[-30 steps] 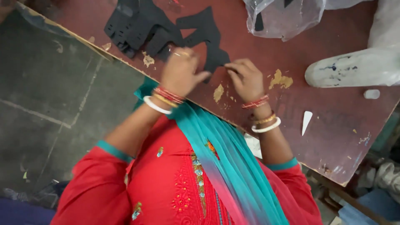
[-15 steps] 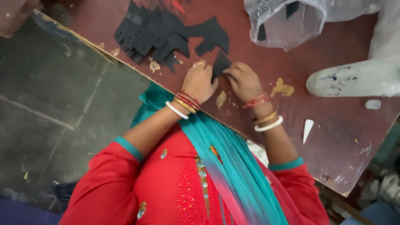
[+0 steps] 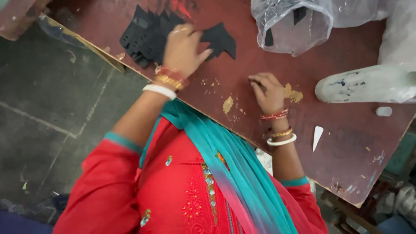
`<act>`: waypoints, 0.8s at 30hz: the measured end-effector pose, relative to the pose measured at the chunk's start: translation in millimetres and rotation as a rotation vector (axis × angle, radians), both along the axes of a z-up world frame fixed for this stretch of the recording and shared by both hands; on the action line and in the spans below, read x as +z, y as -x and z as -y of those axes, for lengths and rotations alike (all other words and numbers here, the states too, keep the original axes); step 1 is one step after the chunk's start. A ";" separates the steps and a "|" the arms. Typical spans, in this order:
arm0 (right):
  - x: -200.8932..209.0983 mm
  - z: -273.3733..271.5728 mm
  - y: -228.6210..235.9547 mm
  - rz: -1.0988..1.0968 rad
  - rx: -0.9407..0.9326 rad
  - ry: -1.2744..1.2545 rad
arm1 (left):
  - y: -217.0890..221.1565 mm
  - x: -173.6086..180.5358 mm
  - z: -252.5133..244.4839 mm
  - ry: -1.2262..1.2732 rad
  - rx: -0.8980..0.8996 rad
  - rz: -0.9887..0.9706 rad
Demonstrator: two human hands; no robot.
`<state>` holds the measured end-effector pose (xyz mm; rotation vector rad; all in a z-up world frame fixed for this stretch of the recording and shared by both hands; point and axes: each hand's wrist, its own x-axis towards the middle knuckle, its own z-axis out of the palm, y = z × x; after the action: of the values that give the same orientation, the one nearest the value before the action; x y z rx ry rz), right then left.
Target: The person separates a stack of black fabric pieces on a work table, handling them one by one and placing them into a plastic bag. The person also moves a white shoe last aside to access the workspace.
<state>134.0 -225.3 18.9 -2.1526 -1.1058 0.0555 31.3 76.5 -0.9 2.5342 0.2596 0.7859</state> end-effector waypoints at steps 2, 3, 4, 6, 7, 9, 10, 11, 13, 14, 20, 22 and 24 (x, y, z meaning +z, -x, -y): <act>11.1 -9.0 3.0 -0.034 -0.024 0.000 | -30.5 -26.2 16.9 0.021 -0.039 -0.125; 17.1 -13.5 2.7 -0.068 -0.045 -0.003 | -48.0 -38.6 25.7 0.038 -0.077 -0.250; 19.0 -13.4 2.2 -0.064 -0.053 -0.003 | -43.7 -39.4 41.0 0.038 -0.085 -0.246; 21.5 -12.3 0.9 -0.049 -0.065 -0.044 | -34.8 -42.4 72.2 0.225 -0.242 -0.262; 20.1 -9.6 1.5 -0.049 -0.075 -0.042 | -25.3 -33.0 80.0 0.225 -0.252 -0.263; 14.8 -5.6 5.1 0.012 0.000 -0.038 | -2.0 -16.0 94.3 0.240 -0.350 -0.242; 11.1 -7.5 7.4 0.009 -0.004 -0.035 | -1.6 -17.8 94.7 0.243 -0.354 -0.246; 7.4 -9.5 10.5 -0.023 0.013 0.013 | -0.4 -19.5 95.0 0.258 -0.356 -0.236; -1.3 -14.4 14.2 -0.063 0.035 0.069 | 3.7 -22.4 98.0 0.282 -0.353 -0.232; -6.1 -19.9 12.7 0.023 0.074 0.103 | 3.5 -22.4 97.6 0.272 -0.343 -0.237; -11.6 -19.7 19.8 0.165 0.155 0.115 | 2.6 -21.4 96.3 0.271 -0.319 -0.260; -7.4 -9.1 25.9 0.212 0.165 0.104 | -2.8 -20.9 88.8 0.272 -0.326 -0.261; -0.9 1.8 28.6 0.144 0.151 0.152 | -13.5 -21.7 74.2 0.184 -0.325 -0.232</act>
<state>105.4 -227.1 18.1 -2.2310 -1.3861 0.0563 44.8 2.3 -22.6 2.4050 -0.0086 0.3281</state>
